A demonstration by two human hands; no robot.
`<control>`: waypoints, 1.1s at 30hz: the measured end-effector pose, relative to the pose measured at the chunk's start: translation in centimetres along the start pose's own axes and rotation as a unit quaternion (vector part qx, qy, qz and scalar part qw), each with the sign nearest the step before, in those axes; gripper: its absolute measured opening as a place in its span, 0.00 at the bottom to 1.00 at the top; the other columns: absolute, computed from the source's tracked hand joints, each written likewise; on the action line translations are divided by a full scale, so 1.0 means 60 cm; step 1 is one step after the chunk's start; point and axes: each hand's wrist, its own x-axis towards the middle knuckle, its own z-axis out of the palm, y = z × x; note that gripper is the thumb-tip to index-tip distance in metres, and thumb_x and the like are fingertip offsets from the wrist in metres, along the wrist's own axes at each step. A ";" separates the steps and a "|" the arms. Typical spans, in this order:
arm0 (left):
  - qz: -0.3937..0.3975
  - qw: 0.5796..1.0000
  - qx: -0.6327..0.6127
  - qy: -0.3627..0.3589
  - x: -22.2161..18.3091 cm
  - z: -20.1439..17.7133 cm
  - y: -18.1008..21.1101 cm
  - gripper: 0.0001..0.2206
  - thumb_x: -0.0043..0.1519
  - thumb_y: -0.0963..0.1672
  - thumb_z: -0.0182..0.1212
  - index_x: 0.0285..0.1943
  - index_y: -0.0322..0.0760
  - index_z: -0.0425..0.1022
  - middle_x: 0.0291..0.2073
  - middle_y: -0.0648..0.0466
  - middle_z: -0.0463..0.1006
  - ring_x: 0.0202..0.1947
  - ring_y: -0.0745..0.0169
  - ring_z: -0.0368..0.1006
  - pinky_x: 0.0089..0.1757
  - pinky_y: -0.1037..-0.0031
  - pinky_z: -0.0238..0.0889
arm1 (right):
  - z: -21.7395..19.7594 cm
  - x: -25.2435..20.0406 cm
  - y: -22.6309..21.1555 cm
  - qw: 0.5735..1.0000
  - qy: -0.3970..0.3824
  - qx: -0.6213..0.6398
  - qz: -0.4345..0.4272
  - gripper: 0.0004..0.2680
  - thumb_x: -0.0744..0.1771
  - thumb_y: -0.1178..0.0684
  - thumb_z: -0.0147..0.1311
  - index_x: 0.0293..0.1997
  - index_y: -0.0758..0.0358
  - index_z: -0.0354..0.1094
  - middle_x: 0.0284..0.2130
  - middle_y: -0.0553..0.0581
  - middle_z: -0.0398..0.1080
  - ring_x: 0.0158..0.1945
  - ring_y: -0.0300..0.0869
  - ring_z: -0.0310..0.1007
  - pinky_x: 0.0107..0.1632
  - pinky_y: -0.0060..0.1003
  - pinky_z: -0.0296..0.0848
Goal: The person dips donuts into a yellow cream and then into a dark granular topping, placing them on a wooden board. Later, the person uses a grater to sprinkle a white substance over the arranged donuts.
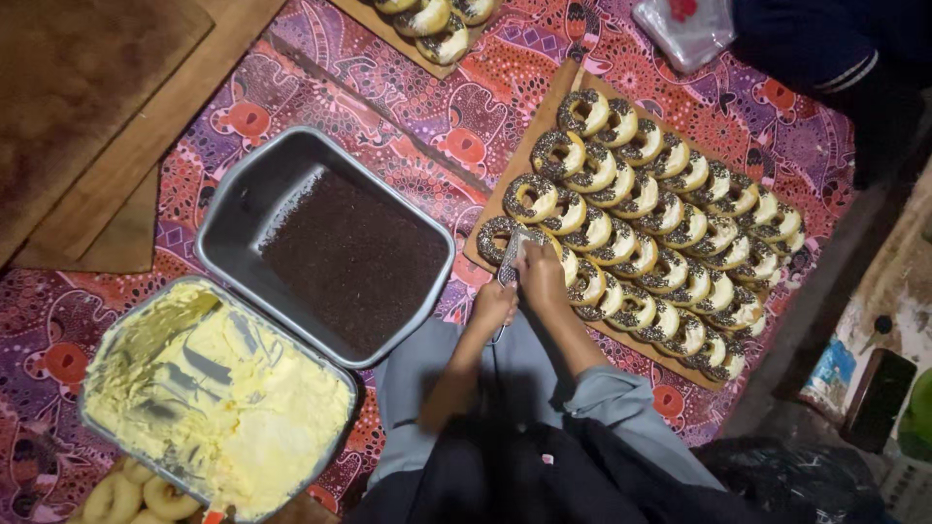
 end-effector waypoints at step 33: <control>-0.047 0.996 0.045 -0.063 -0.077 0.056 -0.007 0.17 0.71 0.43 0.53 0.26 0.34 0.63 0.14 0.56 0.63 0.12 0.68 0.58 0.16 0.72 0.51 | -0.121 -0.105 0.004 0.994 0.077 0.057 0.049 0.13 0.64 0.62 0.59 0.55 0.69 0.73 0.43 0.69 0.76 0.42 0.56 0.77 0.44 0.45 0.76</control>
